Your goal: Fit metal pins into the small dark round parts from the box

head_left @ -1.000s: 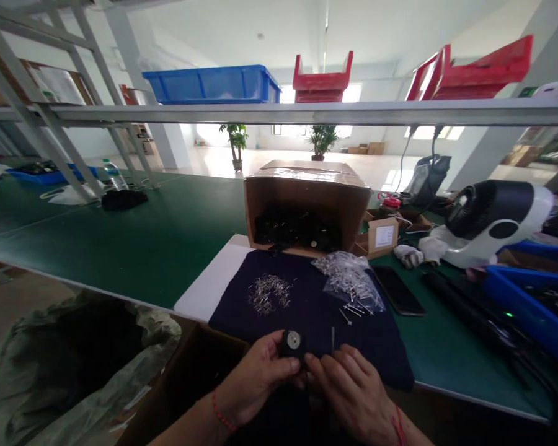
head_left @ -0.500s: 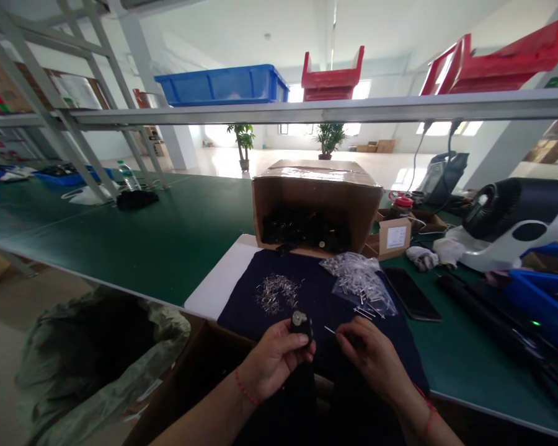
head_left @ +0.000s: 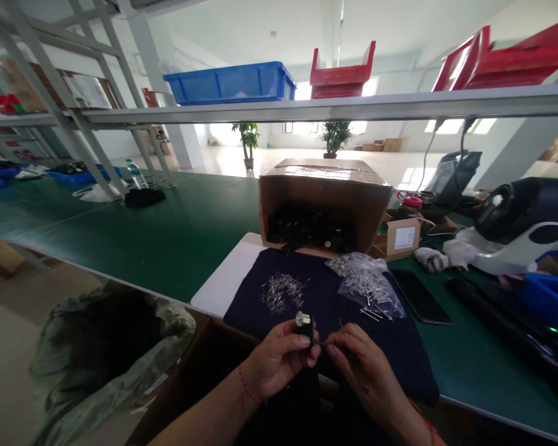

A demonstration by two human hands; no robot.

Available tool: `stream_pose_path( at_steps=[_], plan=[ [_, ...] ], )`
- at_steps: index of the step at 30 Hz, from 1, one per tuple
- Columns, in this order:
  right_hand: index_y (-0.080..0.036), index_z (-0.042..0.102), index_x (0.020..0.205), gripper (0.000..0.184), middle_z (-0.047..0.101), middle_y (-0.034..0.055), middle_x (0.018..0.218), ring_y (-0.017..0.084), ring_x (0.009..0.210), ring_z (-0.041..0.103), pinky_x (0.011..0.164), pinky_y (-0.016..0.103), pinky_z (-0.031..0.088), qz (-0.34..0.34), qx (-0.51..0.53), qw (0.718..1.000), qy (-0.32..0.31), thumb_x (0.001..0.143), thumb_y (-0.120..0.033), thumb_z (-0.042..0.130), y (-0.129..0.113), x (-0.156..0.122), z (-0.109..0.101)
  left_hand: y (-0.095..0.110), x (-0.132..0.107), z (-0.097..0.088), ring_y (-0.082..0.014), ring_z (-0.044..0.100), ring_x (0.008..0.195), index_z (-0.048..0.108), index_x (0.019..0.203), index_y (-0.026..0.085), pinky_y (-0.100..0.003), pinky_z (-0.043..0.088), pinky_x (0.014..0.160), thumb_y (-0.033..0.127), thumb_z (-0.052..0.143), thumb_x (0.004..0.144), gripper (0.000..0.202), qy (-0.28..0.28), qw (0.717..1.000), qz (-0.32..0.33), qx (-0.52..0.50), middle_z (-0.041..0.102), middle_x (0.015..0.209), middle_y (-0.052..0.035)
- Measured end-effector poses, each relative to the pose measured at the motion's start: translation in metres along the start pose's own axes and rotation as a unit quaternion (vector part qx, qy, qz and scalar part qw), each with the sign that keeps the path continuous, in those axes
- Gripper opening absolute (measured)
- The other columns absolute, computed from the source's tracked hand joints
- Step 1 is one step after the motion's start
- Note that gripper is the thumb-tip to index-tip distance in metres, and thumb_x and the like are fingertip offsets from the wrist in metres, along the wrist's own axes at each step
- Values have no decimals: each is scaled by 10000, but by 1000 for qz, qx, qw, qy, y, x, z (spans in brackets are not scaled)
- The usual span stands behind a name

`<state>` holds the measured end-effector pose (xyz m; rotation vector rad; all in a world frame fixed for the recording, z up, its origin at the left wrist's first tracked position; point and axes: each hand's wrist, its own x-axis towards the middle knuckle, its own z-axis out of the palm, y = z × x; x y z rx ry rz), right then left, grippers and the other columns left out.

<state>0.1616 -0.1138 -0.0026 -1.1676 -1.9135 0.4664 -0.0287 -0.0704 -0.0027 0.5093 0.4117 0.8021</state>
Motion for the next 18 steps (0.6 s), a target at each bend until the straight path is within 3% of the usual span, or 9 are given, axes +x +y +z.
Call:
stream_pose_path(
  at_steps=[9, 16, 18],
  plan=[
    [-221, 632, 931, 174, 623, 44, 825, 189, 737, 580, 638, 308, 464, -71, -81, 994, 16, 1012, -193, 481, 5, 15, 2, 14, 13, 0, -89, 551, 546, 621, 827, 143, -220, 410, 521, 253, 786, 642, 272, -1, 985, -26, 171, 598, 667, 10],
    [-226, 649, 861, 252, 643, 59, 820, 204, 756, 593, 669, 330, 485, -34, -104, 994, -29, 1015, -272, 454, 33, 26, 17, 28, 44, -11, -105, 561, 529, 608, 771, 136, -215, 420, 511, 190, 704, 608, 196, 17, 957, -75, 279, 615, 582, -6],
    [-228, 672, 830, 294, 655, 58, 816, 205, 760, 594, 684, 335, 479, -8, -67, 996, -50, 1012, -347, 475, 38, 26, 16, 28, 51, -13, -111, 559, 514, 603, 751, 141, -218, 417, 494, 157, 674, 584, 183, 17, 947, -93, 308, 600, 558, 6]
  ],
)
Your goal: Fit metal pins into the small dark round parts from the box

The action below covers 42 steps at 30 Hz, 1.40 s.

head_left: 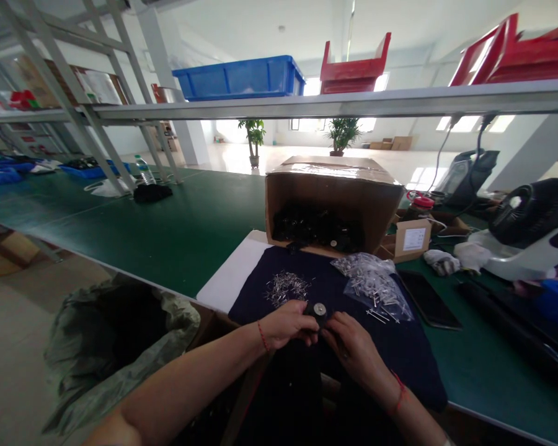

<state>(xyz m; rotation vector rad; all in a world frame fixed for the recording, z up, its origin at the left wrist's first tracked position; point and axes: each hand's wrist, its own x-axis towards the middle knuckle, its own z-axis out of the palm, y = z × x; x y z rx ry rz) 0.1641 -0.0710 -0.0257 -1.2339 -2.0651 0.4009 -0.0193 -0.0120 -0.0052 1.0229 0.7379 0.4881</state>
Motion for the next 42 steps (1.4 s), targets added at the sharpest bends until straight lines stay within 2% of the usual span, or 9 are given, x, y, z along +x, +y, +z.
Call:
stream_pose_path(
  at_steps=[4, 7, 9, 11, 17, 22, 27, 31, 42],
  plan=[
    [-208, 629, 719, 456, 552, 3, 630, 146, 575, 508, 536, 272, 422, 127, 183, 974, 33, 980, -556, 493, -3, 2, -14, 1, 5, 1, -115, 567, 510, 591, 750, 159, -214, 419, 484, 144, 648, 574, 186, -5, 999, -7, 43, 597, 563, 24],
    [-223, 445, 606, 554, 353, -64, 513, 89, 432, 306, 380, 216, 254, 221, 361, 898, 118, 945, -658, 487, -14, 13, -23, 2, 5, 3, -112, 567, 510, 581, 717, 165, -211, 420, 480, 170, 670, 573, 169, -9, 998, -4, 62, 587, 560, 30],
    [-230, 380, 596, 581, 315, -80, 522, 72, 426, 245, 349, 194, 183, 255, 464, 833, 162, 860, -699, 601, -21, 22, -24, 3, 5, 4, -106, 557, 505, 580, 707, 166, -209, 414, 473, 185, 681, 570, 171, -10, 997, 0, 72, 584, 561, 32],
    [-230, 377, 599, 596, 313, -87, 528, 63, 428, 237, 340, 178, 171, 261, 495, 811, 171, 796, -704, 679, -24, 31, -20, 4, 5, 4, -103, 551, 497, 579, 710, 170, -208, 408, 467, 186, 675, 569, 172, -9, 997, 3, 81, 584, 560, 36],
    [-234, 352, 567, 626, 290, -97, 475, 47, 381, 220, 324, 170, 140, 277, 479, 820, 147, 801, -735, 646, -17, 38, -5, 4, 5, 4, -109, 551, 492, 574, 722, 176, -218, 408, 473, 178, 646, 581, 158, -14, 995, 6, 96, 595, 554, 35],
    [-222, 389, 554, 619, 343, -87, 461, 40, 355, 249, 325, 183, 144, 272, 466, 831, 138, 790, -719, 672, -19, 37, -8, 5, 5, 3, -102, 549, 499, 584, 715, 175, -218, 421, 475, 218, 668, 566, 176, -18, 995, 9, 100, 594, 559, 37],
    [-196, 523, 646, 575, 512, -46, 519, 58, 343, 379, 349, 206, 219, 266, 415, 862, 116, 779, -737, 665, -28, 35, -15, 6, 4, 4, -106, 553, 494, 601, 732, 171, -217, 420, 465, 220, 660, 560, 189, -18, 994, 9, 104, 598, 553, 35],
    [-196, 538, 582, 641, 479, -31, 442, 87, 385, 416, 389, 222, 278, 259, 360, 888, 125, 775, -804, 595, -30, 36, -15, 6, 4, 5, -102, 547, 491, 619, 744, 162, -215, 416, 463, 204, 643, 562, 188, -21, 994, 10, 107, 599, 552, 30],
    [-219, 494, 608, 629, 464, -44, 422, 80, 347, 372, 353, 210, 230, 297, 377, 863, 154, 750, -824, 594, -26, 32, -4, 4, 4, 5, -103, 553, 509, 611, 768, 164, -216, 423, 481, 203, 689, 579, 208, -19, 996, 4, 91, 606, 588, 26]
  ],
)
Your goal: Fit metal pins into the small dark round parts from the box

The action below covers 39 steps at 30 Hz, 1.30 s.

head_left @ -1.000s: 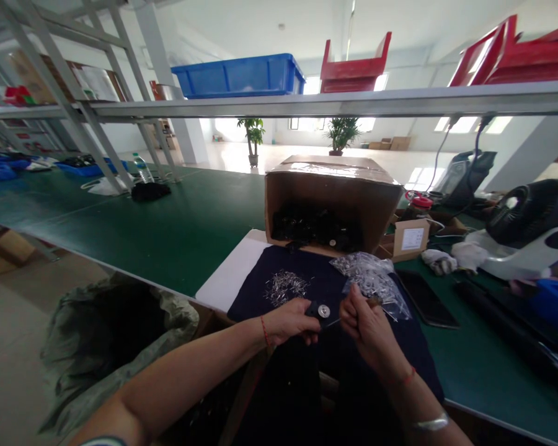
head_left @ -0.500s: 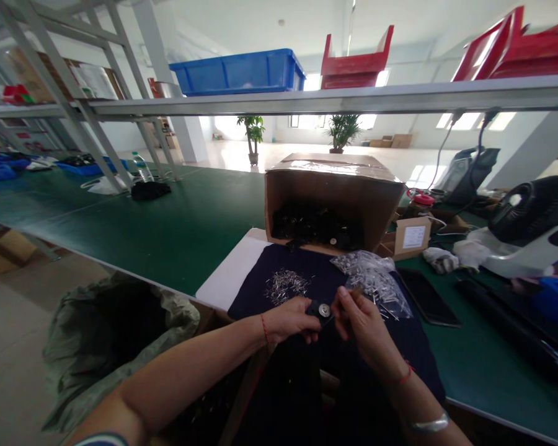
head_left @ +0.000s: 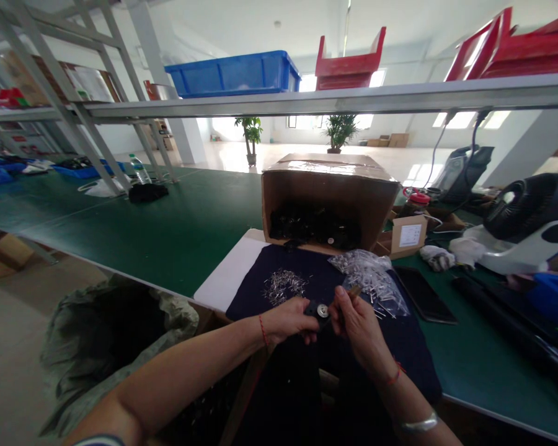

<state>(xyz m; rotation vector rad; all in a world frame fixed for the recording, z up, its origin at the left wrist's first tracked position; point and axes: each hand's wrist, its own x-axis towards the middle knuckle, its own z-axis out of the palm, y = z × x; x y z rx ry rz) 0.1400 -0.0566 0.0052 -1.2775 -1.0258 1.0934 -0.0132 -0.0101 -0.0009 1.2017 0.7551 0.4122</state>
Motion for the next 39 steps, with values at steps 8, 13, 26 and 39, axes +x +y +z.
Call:
stream_pose_path(
  at_steps=[8, 13, 26, 39],
  plan=[
    [-216, 504, 625, 611, 493, -40, 444, 84, 347, 404, 334, 202, 291, -13, 26, 999, 32, 758, -802, 615, 5, -9, 1, 4, 0, -4, -113, 599, 551, 670, 799, 140, -239, 489, 543, 228, 750, 576, 252, -41, 998, -36, -34, 670, 688, -18],
    [-202, 539, 637, 580, 515, -29, 465, 96, 372, 454, 344, 201, 346, -25, 52, 997, 46, 801, -752, 626, 12, -14, -2, 7, 4, -9, -136, 635, 588, 698, 780, 120, -273, 535, 599, 235, 829, 562, 279, -59, 995, -60, -47, 681, 690, -38],
    [-183, 568, 664, 539, 564, -20, 562, 104, 429, 528, 380, 206, 413, -40, 121, 988, 91, 830, -688, 655, 28, -26, -2, 1, 9, -4, -135, 642, 596, 694, 734, 105, -290, 583, 640, 164, 829, 571, 220, -15, 995, -78, -54, 664, 664, -21],
    [-185, 570, 710, 507, 594, -25, 591, 104, 462, 529, 409, 213, 421, -21, 166, 976, 138, 778, -664, 722, 33, -26, 0, -15, 22, -7, -137, 625, 490, 597, 683, 134, -259, 551, 524, 143, 814, 662, 218, 38, 996, -75, 1, 605, 518, 12]
  ],
)
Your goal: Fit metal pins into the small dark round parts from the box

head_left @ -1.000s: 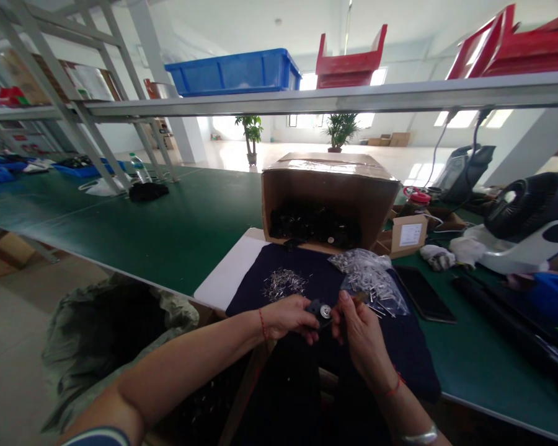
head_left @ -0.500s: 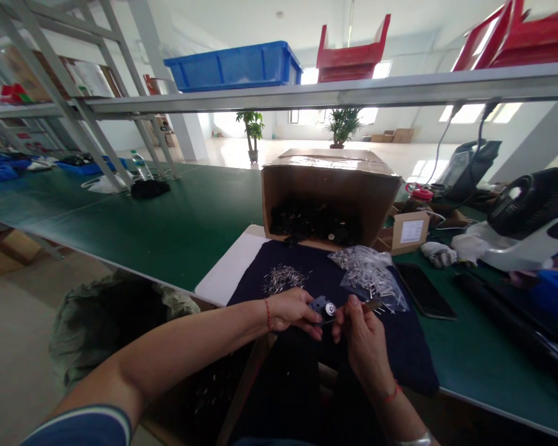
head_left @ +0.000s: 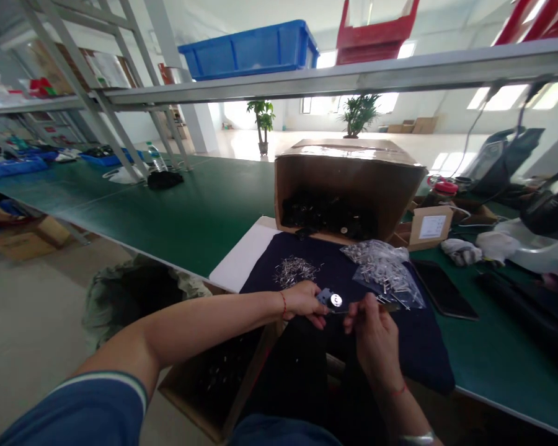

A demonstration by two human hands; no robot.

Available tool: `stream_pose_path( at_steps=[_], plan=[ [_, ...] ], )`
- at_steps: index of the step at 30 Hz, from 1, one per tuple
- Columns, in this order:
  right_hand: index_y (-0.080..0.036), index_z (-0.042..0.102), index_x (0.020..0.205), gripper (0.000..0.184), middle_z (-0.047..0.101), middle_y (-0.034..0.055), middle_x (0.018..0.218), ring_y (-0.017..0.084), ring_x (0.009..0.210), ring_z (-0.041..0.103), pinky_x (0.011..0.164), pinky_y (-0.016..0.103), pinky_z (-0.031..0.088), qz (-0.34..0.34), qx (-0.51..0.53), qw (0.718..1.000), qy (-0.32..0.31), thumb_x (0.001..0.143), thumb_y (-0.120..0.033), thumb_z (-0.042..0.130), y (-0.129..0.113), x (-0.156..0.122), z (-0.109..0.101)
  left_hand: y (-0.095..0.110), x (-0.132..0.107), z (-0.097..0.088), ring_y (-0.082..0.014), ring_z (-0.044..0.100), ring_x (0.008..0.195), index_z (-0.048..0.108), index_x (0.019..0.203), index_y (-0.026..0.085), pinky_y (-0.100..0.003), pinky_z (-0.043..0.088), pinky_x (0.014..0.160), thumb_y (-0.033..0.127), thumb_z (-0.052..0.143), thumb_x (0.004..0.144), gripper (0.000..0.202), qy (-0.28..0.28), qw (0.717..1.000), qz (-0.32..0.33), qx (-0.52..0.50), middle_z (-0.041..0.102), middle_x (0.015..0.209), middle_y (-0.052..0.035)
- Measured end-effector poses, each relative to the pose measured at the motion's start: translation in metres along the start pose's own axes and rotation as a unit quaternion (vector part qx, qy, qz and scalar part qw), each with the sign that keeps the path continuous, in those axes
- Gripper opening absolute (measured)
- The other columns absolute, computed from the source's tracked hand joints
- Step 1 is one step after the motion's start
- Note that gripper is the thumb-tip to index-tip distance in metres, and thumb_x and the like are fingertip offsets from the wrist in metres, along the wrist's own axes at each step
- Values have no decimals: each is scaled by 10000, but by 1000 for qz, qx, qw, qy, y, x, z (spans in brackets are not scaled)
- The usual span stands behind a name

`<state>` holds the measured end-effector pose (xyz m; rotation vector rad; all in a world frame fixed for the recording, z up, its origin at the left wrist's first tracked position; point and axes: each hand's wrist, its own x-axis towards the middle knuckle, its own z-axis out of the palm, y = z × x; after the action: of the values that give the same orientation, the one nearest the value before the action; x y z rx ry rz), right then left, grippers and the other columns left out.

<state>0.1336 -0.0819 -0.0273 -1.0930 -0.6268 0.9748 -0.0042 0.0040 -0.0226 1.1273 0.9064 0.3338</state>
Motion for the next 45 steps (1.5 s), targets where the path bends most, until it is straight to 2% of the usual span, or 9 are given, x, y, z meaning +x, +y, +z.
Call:
stream_pose_path(
  at_steps=[7, 10, 14, 18, 22, 28, 33, 39, 45],
  plan=[
    [-212, 512, 707, 462, 528, -72, 612, 87, 476, 502, 396, 190, 418, 79, 104, 991, 5, 685, -522, 853, -14, 2, -12, -15, -60, -18, -153, 670, 546, 546, 839, 153, -253, 543, 573, 185, 734, 780, 199, 24, 998, 50, -35, 673, 608, -21],
    [-217, 495, 693, 482, 495, -80, 605, 80, 466, 480, 380, 179, 406, 96, 112, 989, 6, 651, -508, 878, -16, 1, -13, -61, -106, -44, -163, 685, 628, 595, 929, 142, -267, 546, 583, 337, 812, 737, 350, 95, 986, 100, -94, 729, 844, -83],
    [-220, 495, 694, 487, 491, -78, 605, 81, 472, 477, 380, 176, 401, 92, 110, 990, 11, 631, -492, 893, -14, 2, -8, -148, -144, -81, -119, 632, 592, 640, 875, 130, -232, 516, 567, 287, 894, 614, 396, 292, 937, 16, -191, 719, 872, -73],
    [-219, 494, 684, 506, 509, -67, 596, 88, 462, 467, 380, 190, 402, 96, 88, 992, -3, 625, -538, 883, -9, 5, -10, -210, -143, -99, -117, 602, 554, 561, 640, 145, -256, 536, 633, 142, 870, 595, 312, 401, 890, -65, -206, 611, 637, -13],
    [-223, 498, 697, 491, 527, -57, 592, 101, 460, 474, 382, 203, 400, 99, 70, 993, -9, 657, -556, 858, -3, 6, -15, -220, -125, -115, -211, 642, 574, 530, 616, 177, -393, 568, 685, 151, 803, 645, 276, 496, 846, -76, -181, 554, 614, -19],
    [-215, 513, 696, 456, 549, -39, 595, 106, 458, 480, 386, 211, 393, 77, 64, 995, -10, 732, -565, 803, -1, 3, -11, -150, -129, -137, -253, 665, 941, 576, 949, 214, -387, 529, 911, 306, 576, 830, 150, 629, 770, 99, -50, 650, 975, -76],
    [-197, 629, 806, 390, 613, -16, 644, 108, 488, 507, 392, 197, 393, 44, 78, 996, -5, 732, -528, 822, 2, 1, -9, -28, -101, -115, -227, 651, 1024, 621, 1086, 200, -345, 515, 931, 392, 473, 935, 286, 475, 812, 278, 196, 683, 1131, -99],
    [-213, 691, 1043, 403, 668, -3, 765, 103, 521, 517, 430, 204, 413, 3, 83, 996, -21, 756, -462, 826, 8, 0, -13, 83, 23, -91, -247, 609, 1147, 684, 1088, 168, -410, 456, 1049, 247, 692, 849, 252, 343, 852, 244, 310, 684, 1191, -86],
    [-196, 727, 959, 382, 671, 17, 751, 122, 550, 540, 470, 229, 436, -8, 70, 997, -26, 734, -487, 830, 6, 1, -15, 110, 71, -89, -261, 599, 1155, 615, 1211, 168, -502, 516, 977, 348, 637, 924, 339, 305, 901, 168, 259, 603, 1299, -108]
  ],
)
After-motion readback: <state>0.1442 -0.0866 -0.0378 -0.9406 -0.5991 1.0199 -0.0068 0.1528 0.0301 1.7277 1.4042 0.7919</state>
